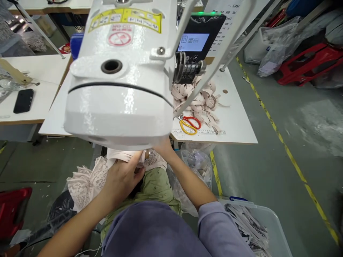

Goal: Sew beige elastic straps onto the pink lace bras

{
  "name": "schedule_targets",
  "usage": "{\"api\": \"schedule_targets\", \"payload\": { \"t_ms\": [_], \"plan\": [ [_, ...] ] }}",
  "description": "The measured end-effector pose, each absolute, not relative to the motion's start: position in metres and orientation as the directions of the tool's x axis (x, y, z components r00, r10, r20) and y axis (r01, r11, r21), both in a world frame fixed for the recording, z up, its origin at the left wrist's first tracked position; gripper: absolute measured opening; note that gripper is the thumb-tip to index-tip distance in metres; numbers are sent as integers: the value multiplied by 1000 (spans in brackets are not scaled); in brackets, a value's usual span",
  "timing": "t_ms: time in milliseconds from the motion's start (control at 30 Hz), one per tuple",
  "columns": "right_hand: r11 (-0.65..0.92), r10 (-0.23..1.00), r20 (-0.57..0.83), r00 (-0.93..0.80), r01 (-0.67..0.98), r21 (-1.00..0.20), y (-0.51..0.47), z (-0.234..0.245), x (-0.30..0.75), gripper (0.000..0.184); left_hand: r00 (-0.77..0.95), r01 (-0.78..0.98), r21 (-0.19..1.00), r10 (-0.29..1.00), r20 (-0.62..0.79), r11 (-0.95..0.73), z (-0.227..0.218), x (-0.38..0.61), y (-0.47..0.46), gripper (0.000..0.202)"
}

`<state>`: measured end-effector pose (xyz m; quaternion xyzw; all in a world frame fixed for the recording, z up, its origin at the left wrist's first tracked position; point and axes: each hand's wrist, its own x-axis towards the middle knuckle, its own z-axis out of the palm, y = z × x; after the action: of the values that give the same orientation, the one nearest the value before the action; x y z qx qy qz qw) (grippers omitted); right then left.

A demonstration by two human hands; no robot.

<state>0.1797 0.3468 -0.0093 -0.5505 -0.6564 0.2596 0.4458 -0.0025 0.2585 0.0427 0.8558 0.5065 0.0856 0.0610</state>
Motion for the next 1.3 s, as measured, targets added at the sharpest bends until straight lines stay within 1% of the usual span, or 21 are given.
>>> {"api": "schedule_targets", "payload": {
  "t_ms": [100,167,267,367,433,500,600,667,733,767,800,867,900,933,967,1000,1067,1100,1167,1233,1300],
  "plan": [
    [197,971,235,50,392,-899,344,-5,181,12,485,846,195,868,102,-496,41,-3,258,61],
    [194,973,225,47,360,-913,343,-5,180,12,480,842,204,866,138,-499,38,-6,256,60],
    [189,971,224,87,304,-934,338,-4,179,19,438,858,218,884,163,-465,31,-11,253,68],
    [183,963,206,175,138,-973,325,-7,179,33,397,874,222,899,183,-432,23,-14,249,85],
    [156,965,151,216,-3,-988,310,-13,180,40,396,869,229,895,207,-438,19,-13,247,93],
    [108,973,87,214,-89,-990,290,-19,181,42,397,860,244,888,230,-448,15,-9,242,98],
    [60,989,51,139,-55,-997,256,-24,182,44,393,851,254,878,273,-460,9,6,224,100],
    [35,998,35,53,-3,-999,233,-20,182,44,437,834,215,847,302,-508,3,20,204,99],
    [-31,1000,-31,2,-15,-999,214,-14,183,38,505,796,200,809,301,-571,0,31,183,97],
    [-74,997,-75,6,-51,-996,207,-10,184,36,534,767,232,795,287,-599,1,34,174,97],
    [-116,993,-118,20,-99,-988,201,-6,186,34,554,733,302,793,254,-609,2,35,167,97],
    [-180,980,-193,52,-188,-965,194,-2,191,36,593,639,522,794,132,-565,9,28,162,91],
    [-210,973,-226,49,-217,-953,191,0,195,37,611,597,621,789,57,-507,14,23,163,80],
    [-238,967,-251,28,-233,-943,189,1,199,39,619,571,689,785,-4,-446,19,16,167,64],
    [-261,964,-267,-3,-234,-937,188,1,202,40,608,563,724,793,-36,-398,26,9,171,48],
    [-276,961,-274,-41,-224,-935,187,2,206,41,580,564,734,814,-26,-378,32,3,176,34],
    [-288,955,-266,-133,-187,-939,187,3,211,45,516,553,715,850,108,-427,46,-6,188,22],
    [-287,948,-256,-191,-163,-944,188,4,213,46,511,531,699,839,187,-479,53,-8,194,23],
    [-265,920,-218,-325,-107,-958,190,10,216,49,591,448,661,754,286,-602,65,-8,205,32],
    [-172,866,-148,-477,-6,-985,193,18,217,51,732,385,614,633,251,-689,72,-2,215,41],
    [38,809,-67,-584,165,-986,194,25,216,50,818,418,558,564,111,-716,71,3,224,38]
  ]
}}
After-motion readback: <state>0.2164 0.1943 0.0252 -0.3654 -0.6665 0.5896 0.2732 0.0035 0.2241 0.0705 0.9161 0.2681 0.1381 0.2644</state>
